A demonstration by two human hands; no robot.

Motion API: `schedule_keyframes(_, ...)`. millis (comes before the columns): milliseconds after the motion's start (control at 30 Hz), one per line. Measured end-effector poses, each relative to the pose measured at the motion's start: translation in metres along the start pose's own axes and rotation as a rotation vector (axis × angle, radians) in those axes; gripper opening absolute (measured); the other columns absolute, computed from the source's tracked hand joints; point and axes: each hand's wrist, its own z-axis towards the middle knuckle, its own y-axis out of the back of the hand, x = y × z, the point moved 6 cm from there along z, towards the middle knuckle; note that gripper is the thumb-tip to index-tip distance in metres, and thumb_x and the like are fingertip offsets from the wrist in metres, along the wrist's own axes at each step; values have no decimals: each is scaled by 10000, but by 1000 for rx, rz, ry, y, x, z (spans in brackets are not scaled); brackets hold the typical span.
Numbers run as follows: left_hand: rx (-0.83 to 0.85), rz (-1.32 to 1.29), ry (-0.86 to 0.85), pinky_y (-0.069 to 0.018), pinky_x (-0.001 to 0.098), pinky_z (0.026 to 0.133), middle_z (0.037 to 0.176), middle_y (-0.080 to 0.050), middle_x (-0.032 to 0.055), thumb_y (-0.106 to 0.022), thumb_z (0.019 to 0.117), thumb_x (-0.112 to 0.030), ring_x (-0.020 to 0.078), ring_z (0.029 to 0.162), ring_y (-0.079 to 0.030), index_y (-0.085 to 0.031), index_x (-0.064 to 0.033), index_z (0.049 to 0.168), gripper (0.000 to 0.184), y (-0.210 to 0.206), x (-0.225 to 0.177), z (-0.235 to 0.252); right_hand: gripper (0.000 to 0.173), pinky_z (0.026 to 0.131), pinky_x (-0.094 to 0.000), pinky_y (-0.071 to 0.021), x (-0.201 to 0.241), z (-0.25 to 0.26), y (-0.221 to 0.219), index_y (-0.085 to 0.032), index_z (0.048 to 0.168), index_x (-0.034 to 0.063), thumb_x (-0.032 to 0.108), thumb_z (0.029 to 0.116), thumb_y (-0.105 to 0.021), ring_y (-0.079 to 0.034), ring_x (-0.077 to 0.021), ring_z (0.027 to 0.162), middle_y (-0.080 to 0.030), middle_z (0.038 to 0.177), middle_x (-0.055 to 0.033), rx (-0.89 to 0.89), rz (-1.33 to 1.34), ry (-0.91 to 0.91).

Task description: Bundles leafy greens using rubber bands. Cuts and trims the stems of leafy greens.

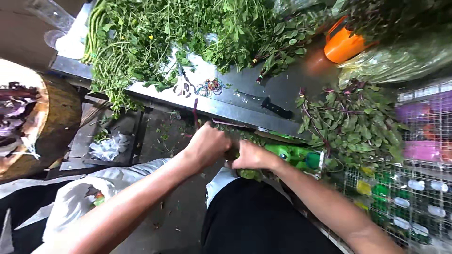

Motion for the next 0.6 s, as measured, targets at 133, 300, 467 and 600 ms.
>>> schedule_keyframes(133,-239,100,-43,-236,732,1172,1237,-644,228,-652,920,24,471,1283,-535,-701,-35,1107,202,18,-5,1,328,839,-361,-552,-12,6,2,-672,1155,56,251,898,-732,-652,-126,891,-681,983,-65,-91,121,8)
schedule_keyframes(300,-780,-475,176,-382,551,1188,1278,-678,133,-602,984,-132,303,1340,-556,-716,-41,1127,205,33,-17,-60,356,806,-387,-556,-26,7,20,-664,1159,37,288,913,-720,-654,-156,856,-677,957,-91,-198,218,-76)
schedule_keyframes(467,-414,-1436,727,-540,422,1002,1227,-682,113,-670,943,-442,192,1144,-656,-618,-32,1323,562,-70,5,-21,412,930,-417,-548,-28,11,10,-668,1225,38,282,905,-754,-678,-183,999,-711,1070,-115,-260,199,-30)
schedule_keyframes(600,-495,-1683,832,-588,378,744,853,-718,26,-771,869,-386,132,779,-688,-732,-92,1063,355,-92,-4,12,453,1008,-326,-523,-23,18,-13,-662,1217,-17,218,852,-791,-663,-129,1101,-715,1140,-114,-335,120,109)
